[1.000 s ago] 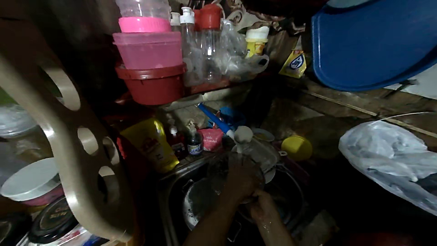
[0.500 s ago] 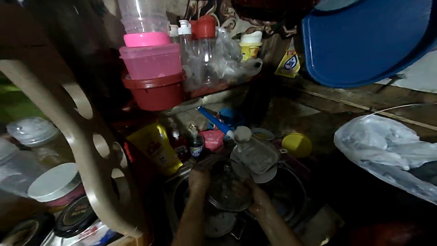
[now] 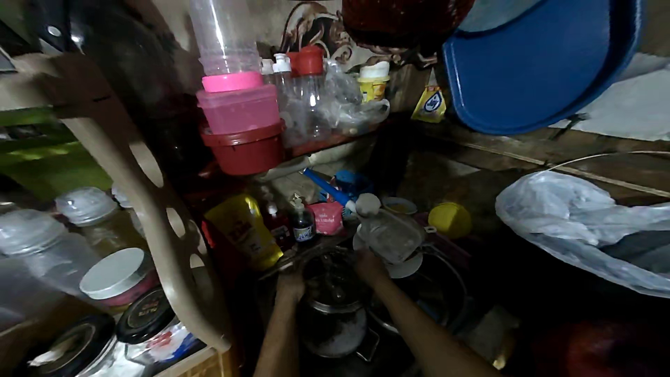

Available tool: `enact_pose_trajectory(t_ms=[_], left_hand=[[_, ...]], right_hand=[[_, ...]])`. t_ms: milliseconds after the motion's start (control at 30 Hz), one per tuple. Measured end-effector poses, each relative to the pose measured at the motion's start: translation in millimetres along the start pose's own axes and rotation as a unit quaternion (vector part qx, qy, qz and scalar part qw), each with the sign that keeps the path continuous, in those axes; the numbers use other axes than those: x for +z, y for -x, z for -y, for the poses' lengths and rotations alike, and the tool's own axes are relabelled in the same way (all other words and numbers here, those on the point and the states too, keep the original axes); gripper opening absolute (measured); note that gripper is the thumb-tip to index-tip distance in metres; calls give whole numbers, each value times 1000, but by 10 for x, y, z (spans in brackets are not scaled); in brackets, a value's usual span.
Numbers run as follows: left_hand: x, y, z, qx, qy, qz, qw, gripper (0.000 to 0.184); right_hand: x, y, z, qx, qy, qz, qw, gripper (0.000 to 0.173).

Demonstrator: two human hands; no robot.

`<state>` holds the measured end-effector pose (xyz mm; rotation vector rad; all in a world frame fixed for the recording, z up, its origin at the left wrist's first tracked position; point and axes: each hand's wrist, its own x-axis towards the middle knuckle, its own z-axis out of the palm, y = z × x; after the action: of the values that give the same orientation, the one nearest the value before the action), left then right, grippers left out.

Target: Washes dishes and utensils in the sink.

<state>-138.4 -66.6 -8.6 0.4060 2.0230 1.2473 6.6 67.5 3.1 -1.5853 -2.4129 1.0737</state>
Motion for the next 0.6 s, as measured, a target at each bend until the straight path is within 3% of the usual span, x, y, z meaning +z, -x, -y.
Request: enact_pose_trajectory(t_ms=[133,200,300,400,500,533,600], left_hand=[[208,-75,333,-78,115,-6,990,58],[350,-118,403,-76,86,-16,993,54],[429,-7,295,-48,-26,34,998,51],[538,-22,257,-63,120,70,988,47],[556,-67,175,-85,324,182,924,44],[512,-17,87,-70,353,212,909,44],[366,89,-123,-24,326,241,914,46]], right_hand=[[-290,-73,-77,18,-68,22,997,33],[-389,-58,-107,21,-117,-2,993,32],[-545,120,-71,9,-177,-42,983,34],[-603,237,-117,-5,-209,-82,975,30],[-590,207,-328,14,-274,-124,954,34],[-558,192,-396,32,-307,-122,943,35],[-436,184,-491,62,-365,-107,923,36]])
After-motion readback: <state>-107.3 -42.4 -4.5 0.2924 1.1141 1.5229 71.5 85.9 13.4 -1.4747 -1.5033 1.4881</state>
